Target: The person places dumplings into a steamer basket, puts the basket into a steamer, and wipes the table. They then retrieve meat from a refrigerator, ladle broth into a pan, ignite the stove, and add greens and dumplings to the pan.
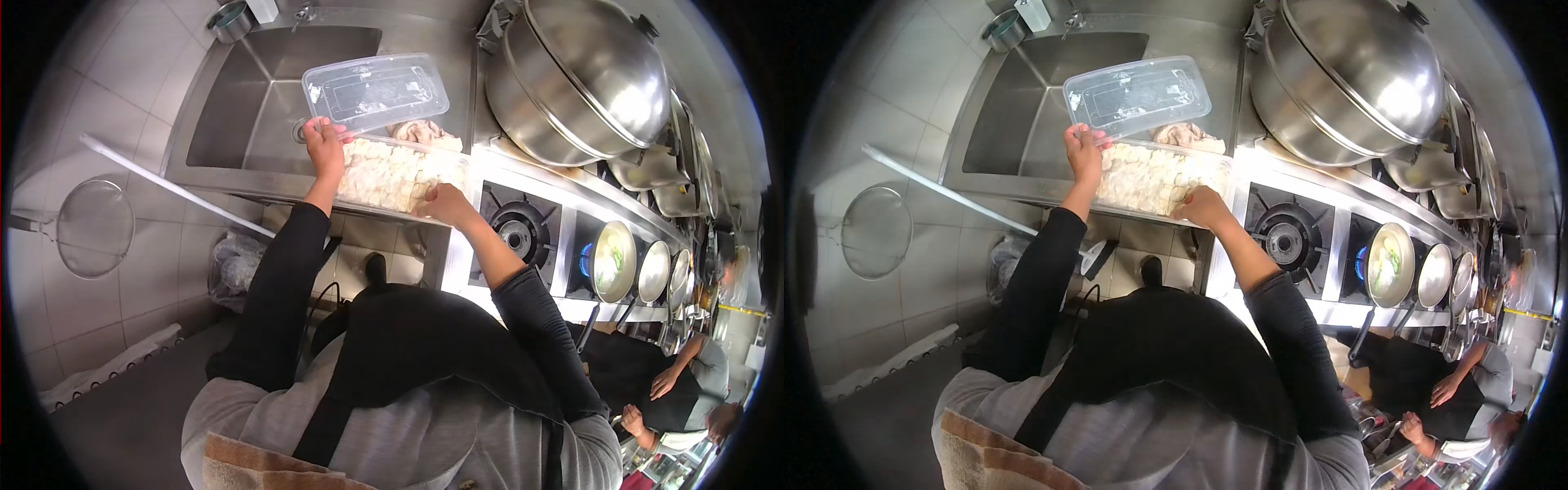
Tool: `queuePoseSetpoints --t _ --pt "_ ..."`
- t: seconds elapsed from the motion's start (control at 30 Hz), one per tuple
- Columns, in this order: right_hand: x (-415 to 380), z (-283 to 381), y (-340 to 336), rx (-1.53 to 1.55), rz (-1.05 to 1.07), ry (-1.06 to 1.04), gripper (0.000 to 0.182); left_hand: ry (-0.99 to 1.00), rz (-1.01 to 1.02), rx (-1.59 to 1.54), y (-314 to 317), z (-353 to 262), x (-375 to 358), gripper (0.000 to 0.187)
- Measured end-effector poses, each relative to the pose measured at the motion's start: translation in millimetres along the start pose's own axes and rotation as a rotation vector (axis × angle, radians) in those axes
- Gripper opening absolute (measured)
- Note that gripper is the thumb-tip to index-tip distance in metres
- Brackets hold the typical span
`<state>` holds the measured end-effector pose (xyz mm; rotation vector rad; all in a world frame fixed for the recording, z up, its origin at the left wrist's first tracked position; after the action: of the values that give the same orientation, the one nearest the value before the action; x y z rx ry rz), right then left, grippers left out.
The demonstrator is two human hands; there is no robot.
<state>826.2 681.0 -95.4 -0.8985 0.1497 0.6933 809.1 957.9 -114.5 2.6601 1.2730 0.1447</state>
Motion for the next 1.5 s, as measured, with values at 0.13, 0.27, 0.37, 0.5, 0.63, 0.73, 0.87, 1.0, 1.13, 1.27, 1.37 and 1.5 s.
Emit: queuePoseSetpoints --t 0.13,0.27,0.37,0.5,0.63,0.73,0.87,1.0,1.13,1.27,1.37,1.5 --pt "9 -8 -3 0.091 0.127 0.013 0.04 0.012 0.012 0.002 -3 1 -1 0.022" --pt "3 -12 9 0.199 0.048 -0.021 0.042 -0.007 0.054 -0.004 -8 2 3 0.026" --pt "4 -12 11 0.374 0.064 0.058 0.042 -0.03 0.058 -0.043 -8 5 3 0.027" --pt "1 -11 -2 0.735 0.119 0.252 0.041 -0.036 0.05 -0.075 -8 4 3 0.028" --pt "2 -10 0 0.917 0.214 0.285 0.039 -0.059 0.036 -0.058 -7 4 5 0.028" --pt "2 -12 5 0.748 0.164 0.205 0.033 -0.044 0.045 -0.071 -9 4 5 0.027" --pt "7 -13 -8 0.939 -0.07 0.223 0.025 -0.058 0.046 -0.068 -8 0 6 0.026" --pt "25 2 -16 0.982 -0.22 0.325 0.013 -0.086 0.044 -0.097 -8 -2 4 0.026" --pt "61 -2 10 0.881 -0.207 0.244 0.007 -0.109 0.026 -0.156 -8 0 6 0.026" --pt "68 6 16 0.34 -0.314 0.1 0.037 -0.078 0.038 -0.144 -9 2 6 0.025" --pt "65 15 12 0.442 -0.224 0.144 0.045 -0.089 0.036 -0.139 -9 0 6 0.024" --pt "56 31 -7 0.535 -0.075 0.242 0.042 -0.101 0.024 -0.127 -8 2 7 0.024"
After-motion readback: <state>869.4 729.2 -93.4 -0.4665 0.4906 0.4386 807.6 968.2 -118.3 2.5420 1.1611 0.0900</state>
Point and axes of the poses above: each hand's wrist, its own x-axis towards the middle knuckle, its own y-axis out of the palm, z = x × y, the point moved 1 cm from there along x, towards the middle knuckle
